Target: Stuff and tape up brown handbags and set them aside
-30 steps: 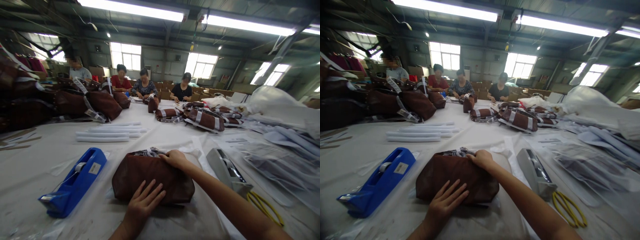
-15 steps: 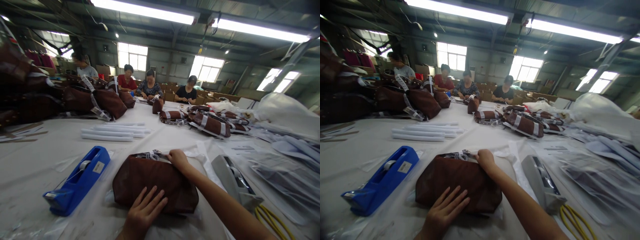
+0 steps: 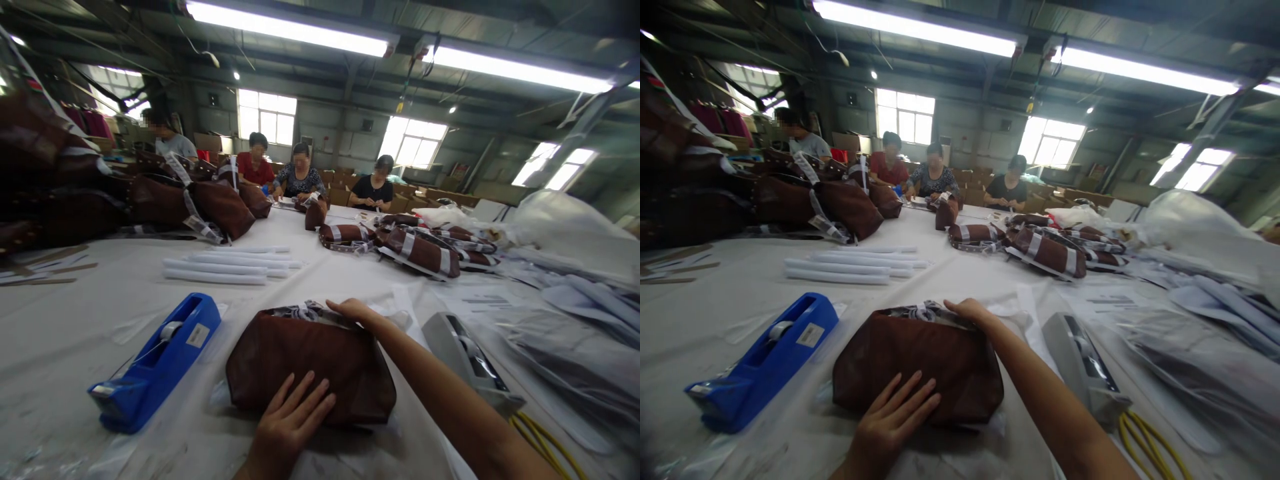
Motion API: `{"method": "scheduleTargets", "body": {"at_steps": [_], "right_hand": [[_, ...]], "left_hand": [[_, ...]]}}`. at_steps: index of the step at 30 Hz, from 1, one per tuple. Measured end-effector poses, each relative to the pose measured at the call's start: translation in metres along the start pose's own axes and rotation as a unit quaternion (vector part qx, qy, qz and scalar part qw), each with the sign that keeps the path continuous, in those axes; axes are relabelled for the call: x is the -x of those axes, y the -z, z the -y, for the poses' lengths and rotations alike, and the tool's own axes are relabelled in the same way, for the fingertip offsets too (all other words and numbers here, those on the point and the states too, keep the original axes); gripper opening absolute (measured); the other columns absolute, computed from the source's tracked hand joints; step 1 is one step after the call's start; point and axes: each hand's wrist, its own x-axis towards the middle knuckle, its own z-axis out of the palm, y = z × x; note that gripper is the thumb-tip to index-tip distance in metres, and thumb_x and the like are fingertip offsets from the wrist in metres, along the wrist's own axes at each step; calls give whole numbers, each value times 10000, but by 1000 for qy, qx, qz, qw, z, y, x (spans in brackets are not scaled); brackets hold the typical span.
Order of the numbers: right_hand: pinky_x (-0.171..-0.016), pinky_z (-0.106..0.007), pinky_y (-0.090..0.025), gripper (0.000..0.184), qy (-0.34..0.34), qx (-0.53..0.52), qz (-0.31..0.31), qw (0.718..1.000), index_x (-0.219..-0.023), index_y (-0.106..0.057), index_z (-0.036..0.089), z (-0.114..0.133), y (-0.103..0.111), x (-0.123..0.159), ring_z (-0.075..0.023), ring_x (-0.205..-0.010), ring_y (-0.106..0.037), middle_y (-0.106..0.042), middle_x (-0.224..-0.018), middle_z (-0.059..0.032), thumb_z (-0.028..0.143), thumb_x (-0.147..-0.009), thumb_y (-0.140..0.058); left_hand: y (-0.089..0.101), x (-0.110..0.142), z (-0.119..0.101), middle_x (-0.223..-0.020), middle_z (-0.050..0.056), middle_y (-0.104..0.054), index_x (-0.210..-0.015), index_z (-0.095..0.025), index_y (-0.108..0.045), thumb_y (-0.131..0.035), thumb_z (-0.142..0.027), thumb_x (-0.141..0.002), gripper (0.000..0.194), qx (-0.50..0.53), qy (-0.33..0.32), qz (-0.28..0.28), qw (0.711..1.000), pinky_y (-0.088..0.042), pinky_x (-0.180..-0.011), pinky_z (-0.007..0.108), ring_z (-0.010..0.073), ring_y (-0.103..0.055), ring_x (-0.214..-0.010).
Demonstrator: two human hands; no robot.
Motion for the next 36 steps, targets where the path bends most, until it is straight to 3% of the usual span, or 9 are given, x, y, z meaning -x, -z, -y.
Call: {"method": "scheduleTargets", "body": {"at_steps": [4,7,12,17,22,25,30,33,36], "right_hand": [[-620,-224,-474,385,28,-163,-11,986,-802,-721,154,3,-10,-10,-152,-689,-647,-718,-716,-34,538,-803,-701],[-635,-227,-515,301,48,-266,-34,962,-804,-687,152,2,-14,-9,-140,-676,-663,-728,-733,-36,451,-802,-721],[-767,-314,-593,340,97,-398,-57,911,-821,-629,165,-9,-2,7,-187,-814,-737,-768,-903,-108,489,-799,-728],[-912,-403,-574,462,164,-447,-66,877,-998,-672,184,-19,13,47,-239,-946,-739,-782,-944,-83,536,-719,-782],[-941,-407,-570,221,245,-335,-86,906,-928,-787,222,-34,3,107,-260,-963,-737,-791,-954,-41,398,-814,-721],[-932,-375,-585,198,307,-221,-120,918,-1021,-783,269,-46,-17,139,-239,-986,-737,-783,-1022,-16,323,-912,-628],[-1115,-425,-470,336,445,-77,-208,867,-1270,-659,252,-65,-62,169,-198,-1254,-605,-701,-1260,-39,180,-996,-479],[-1140,-469,-430,404,451,20,-259,854,-1372,-568,231,-73,-85,177,-206,-1346,-517,-635,-1357,-72,140,-994,-459],[-1169,-492,-380,459,449,79,-268,849,-1436,-498,228,-79,-95,178,-214,-1388,-464,-588,-1409,-86,143,-986,-476]], "left_hand": [[-5,3,-1,-1387,-48,-609,-1289,-295,-631,-402,-139,-1023,384,-8,2,-2,1000,-296,-1221,411,174,-519,-1336],[-10,5,-4,-1372,-41,-621,-1279,-296,-637,-394,-151,-1027,379,-3,23,-31,999,-302,-1219,429,179,-519,-1337],[-9,3,-5,-1367,-51,-621,-1297,-268,-631,-404,-145,-1025,375,10,24,-6,1000,-259,-1237,409,178,-527,-1328],[-3,0,-4,-1378,-36,-614,-1323,-273,-610,-401,-131,-1020,395,-2,24,23,999,-279,-1225,407,176,-530,-1325],[-1,-3,-3,-1397,-29,-596,-1357,-256,-582,-401,-112,-1013,414,-17,11,52,998,-286,-1220,402,185,-532,-1322],[-2,-4,-2,-1405,-21,-588,-1374,-251,-565,-409,-102,-1008,425,-17,14,62,998,-307,-1208,412,197,-526,-1329],[-4,-3,-1,-1418,0,-576,-1406,-248,-531,-418,-108,-1004,441,-19,11,81,996,-354,-1179,430,217,-515,-1340],[-4,-2,-3,-1409,6,-586,-1409,-248,-530,-428,-94,-992,456,-18,6,85,996,-355,-1177,443,225,-515,-1340],[-2,-3,-6,-1411,16,-585,-1419,-242,-519,-413,-49,-972,499,-23,2,98,995,-347,-1182,448,224,-510,-1344]]}}
